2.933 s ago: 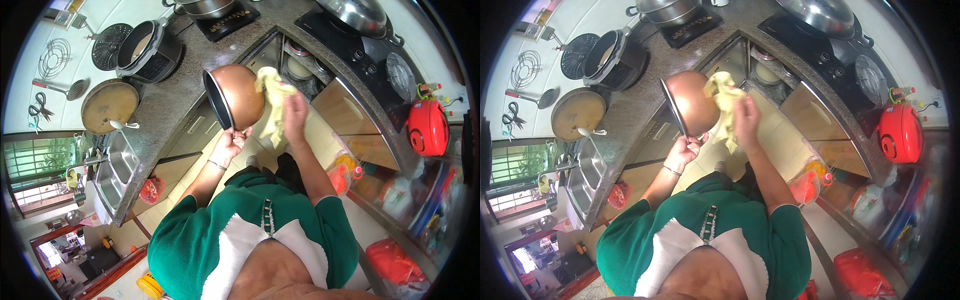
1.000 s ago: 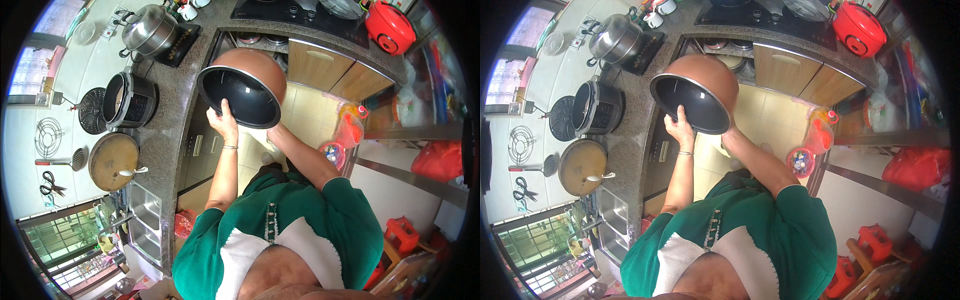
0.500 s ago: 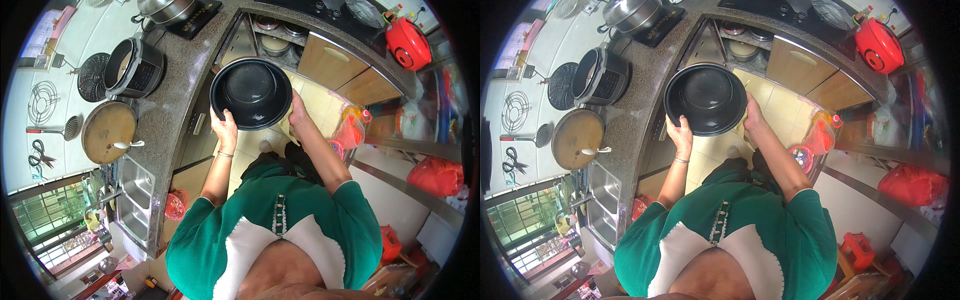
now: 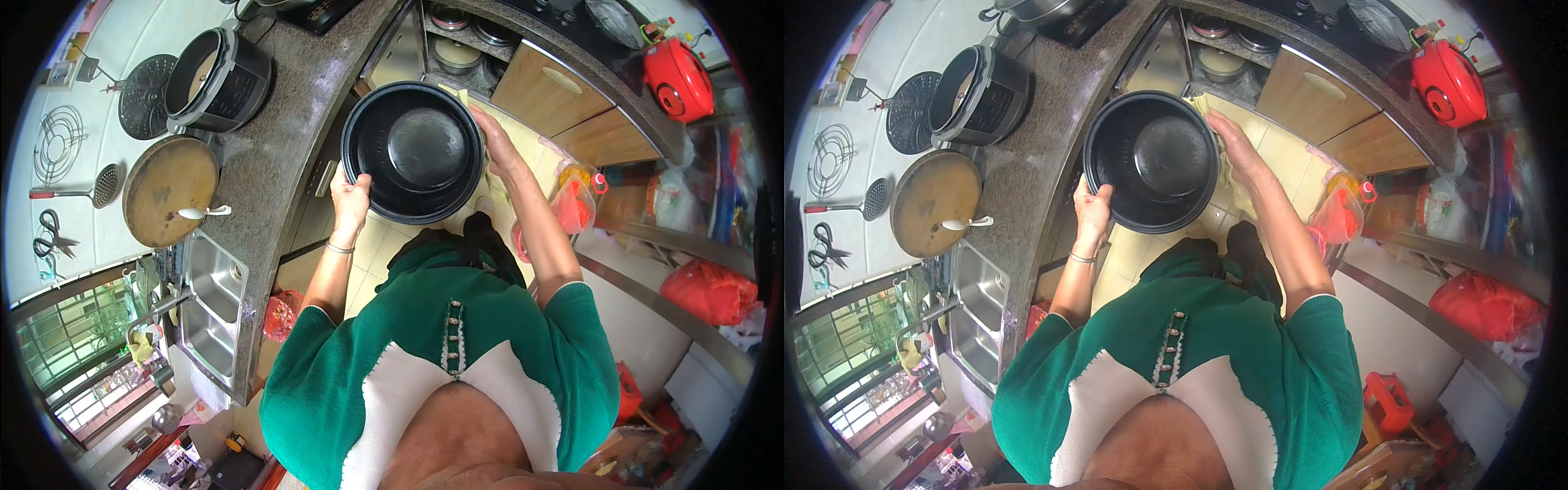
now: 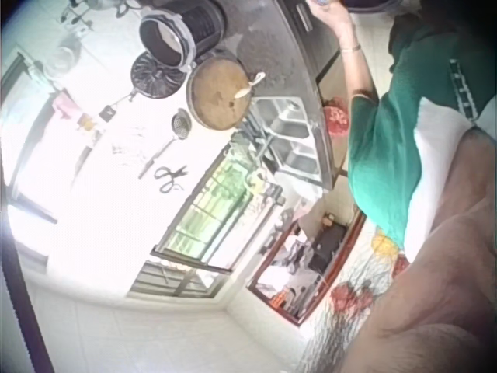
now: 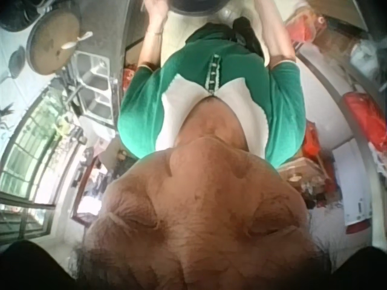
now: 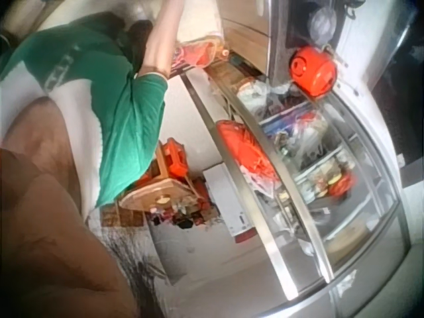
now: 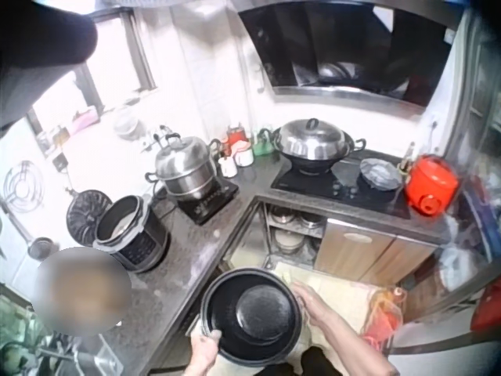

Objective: The person washes a ladle and a rice cooker pot in a sink using a sponge, wipes the pot with a cloth, and then places the pot inside a rice cooker base.

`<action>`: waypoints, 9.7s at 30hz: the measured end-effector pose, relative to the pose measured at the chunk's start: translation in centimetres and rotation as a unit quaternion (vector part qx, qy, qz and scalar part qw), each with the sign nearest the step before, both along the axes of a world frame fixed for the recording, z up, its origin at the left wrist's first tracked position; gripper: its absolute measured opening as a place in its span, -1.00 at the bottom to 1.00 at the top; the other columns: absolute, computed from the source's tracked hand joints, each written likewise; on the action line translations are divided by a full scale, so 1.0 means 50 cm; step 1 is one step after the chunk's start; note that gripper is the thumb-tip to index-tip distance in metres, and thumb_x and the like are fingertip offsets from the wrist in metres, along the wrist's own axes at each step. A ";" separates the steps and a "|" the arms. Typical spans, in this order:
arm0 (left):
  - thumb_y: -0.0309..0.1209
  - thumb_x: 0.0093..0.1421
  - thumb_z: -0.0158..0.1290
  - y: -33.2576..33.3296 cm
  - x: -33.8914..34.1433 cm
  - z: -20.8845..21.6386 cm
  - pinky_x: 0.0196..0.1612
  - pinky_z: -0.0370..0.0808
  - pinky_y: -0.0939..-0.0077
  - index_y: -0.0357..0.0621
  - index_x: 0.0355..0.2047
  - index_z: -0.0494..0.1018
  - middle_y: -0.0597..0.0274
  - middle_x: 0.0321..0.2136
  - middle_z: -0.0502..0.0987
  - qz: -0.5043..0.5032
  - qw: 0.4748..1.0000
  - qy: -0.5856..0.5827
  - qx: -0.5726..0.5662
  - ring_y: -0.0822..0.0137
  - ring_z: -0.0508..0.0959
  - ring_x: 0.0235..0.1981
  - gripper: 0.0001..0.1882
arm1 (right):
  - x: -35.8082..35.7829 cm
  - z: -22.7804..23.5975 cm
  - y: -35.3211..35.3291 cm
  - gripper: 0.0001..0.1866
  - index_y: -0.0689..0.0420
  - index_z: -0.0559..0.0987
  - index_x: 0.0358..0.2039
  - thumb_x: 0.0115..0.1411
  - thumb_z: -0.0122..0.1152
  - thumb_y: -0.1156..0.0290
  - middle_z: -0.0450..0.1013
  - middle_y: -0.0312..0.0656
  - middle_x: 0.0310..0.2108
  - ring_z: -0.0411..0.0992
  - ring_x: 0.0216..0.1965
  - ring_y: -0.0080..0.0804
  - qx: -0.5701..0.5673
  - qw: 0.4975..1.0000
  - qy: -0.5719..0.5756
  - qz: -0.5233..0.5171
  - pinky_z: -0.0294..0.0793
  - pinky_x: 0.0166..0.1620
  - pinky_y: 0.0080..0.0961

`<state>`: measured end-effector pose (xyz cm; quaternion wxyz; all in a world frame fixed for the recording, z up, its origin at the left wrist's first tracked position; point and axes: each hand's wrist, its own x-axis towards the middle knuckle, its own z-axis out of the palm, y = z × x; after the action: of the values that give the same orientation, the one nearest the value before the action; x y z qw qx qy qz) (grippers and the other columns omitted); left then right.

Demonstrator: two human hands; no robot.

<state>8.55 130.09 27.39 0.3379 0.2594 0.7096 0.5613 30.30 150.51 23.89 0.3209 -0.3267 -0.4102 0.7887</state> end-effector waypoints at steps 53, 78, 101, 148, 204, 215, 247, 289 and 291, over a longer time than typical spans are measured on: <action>-0.57 0.15 0.08 0.707 0.354 0.105 -0.13 0.62 0.34 -0.21 -0.04 0.44 0.16 -0.20 0.56 0.120 0.959 -0.243 0.078 0.24 0.60 -0.22 -0.67 | 0.685 -0.049 0.906 -0.56 0.04 0.46 0.06 0.20 0.16 0.15 0.38 -0.16 0.05 0.27 0.14 -0.15 0.644 0.605 -0.468 -0.023 0.32 0.12 0.02; -0.40 0.25 0.16 1.226 0.400 0.275 -0.20 0.61 0.45 -0.14 -0.08 0.51 0.17 -0.20 0.61 -0.131 0.966 -0.171 0.144 0.33 0.62 -0.26 -0.76 | 1.041 0.300 1.170 -0.38 0.14 0.56 0.00 0.26 0.00 -0.17 0.48 0.02 0.00 0.37 0.12 -0.07 0.436 0.416 -0.763 -0.235 0.25 0.19 -0.08; -0.41 0.25 0.15 1.323 0.500 0.398 -0.13 0.60 0.43 -0.22 0.00 0.47 0.17 -0.15 0.58 -0.089 0.976 -0.116 0.160 0.31 0.61 -0.18 -0.67 | 1.112 0.374 1.306 -0.43 0.07 0.72 -0.24 0.05 0.24 -0.19 0.51 -0.08 -0.52 0.45 -0.48 -0.33 0.252 0.749 -0.612 0.014 0.44 -0.30 -0.38; -0.35 0.22 0.14 1.733 1.228 0.194 -0.74 0.35 0.61 -0.26 -0.15 0.48 0.24 -0.46 0.59 -0.507 0.859 -0.074 0.014 0.47 0.51 -0.69 -0.73 | 1.467 0.462 1.122 -0.49 0.23 0.50 0.06 0.38 0.00 0.04 0.51 -0.16 0.01 0.48 0.00 -0.40 0.175 0.870 -0.104 -0.449 0.40 0.13 -0.41; -0.40 0.19 0.11 1.437 1.069 0.072 -0.32 0.59 0.22 -0.09 -0.21 0.53 0.14 -0.20 0.53 -0.282 0.844 0.343 0.300 0.08 0.62 -0.29 -0.84 | 1.224 0.366 1.228 -0.58 0.29 0.61 -0.08 0.33 0.10 0.16 0.58 -0.27 -0.22 0.44 -0.16 -0.59 0.328 0.796 -0.447 -0.241 0.39 -0.05 -0.59; -0.56 0.22 0.05 0.837 0.650 -0.268 -0.24 0.59 0.37 -0.31 -0.23 0.59 0.00 -0.29 0.64 -0.114 0.941 0.270 -0.171 0.15 0.65 -0.28 -0.83 | 1.167 0.302 1.271 -0.62 0.26 0.57 -0.26 0.29 0.06 0.14 0.52 0.04 -0.38 0.51 -0.32 -0.12 0.420 0.694 -0.561 -0.169 0.43 -0.19 -0.35; -0.08 -0.07 0.36 -0.250 -0.519 -0.166 0.17 0.35 0.23 -0.39 0.17 0.24 -0.23 0.00 0.48 0.686 0.656 0.238 -0.205 -0.07 0.47 0.07 -0.08 | 0.577 0.110 0.874 -0.61 0.37 0.51 -0.02 0.38 -0.06 0.30 0.32 0.24 0.14 0.27 0.20 0.10 0.674 0.510 -0.533 0.043 0.17 0.27 -0.09; -0.43 0.24 0.17 1.429 0.927 0.077 -0.44 0.42 0.61 -0.32 -0.23 0.56 0.30 -0.58 0.54 -0.411 0.865 0.091 0.272 0.62 0.42 -0.53 -0.81 | 0.886 -0.228 0.434 -0.72 0.25 0.56 -0.22 0.29 0.00 0.31 0.53 0.13 -0.39 0.52 -0.35 0.07 0.195 0.859 -0.457 -0.123 0.48 -0.27 -0.14; -0.41 0.23 0.17 1.471 0.958 0.034 -0.50 0.38 0.56 -0.30 -0.25 0.56 0.25 -0.65 0.48 -0.421 0.861 0.149 0.244 0.58 0.38 -0.60 -0.82 | 0.909 -0.228 0.447 -0.72 0.24 0.55 -0.20 0.30 -0.01 0.30 0.53 0.12 -0.37 0.52 -0.34 0.07 0.164 0.868 -0.458 -0.097 0.48 -0.26 -0.14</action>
<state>56.45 203.64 29.10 0.3585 0.6882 0.4152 0.4749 75.75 172.85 12.48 0.2209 -0.6323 -0.6006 0.4367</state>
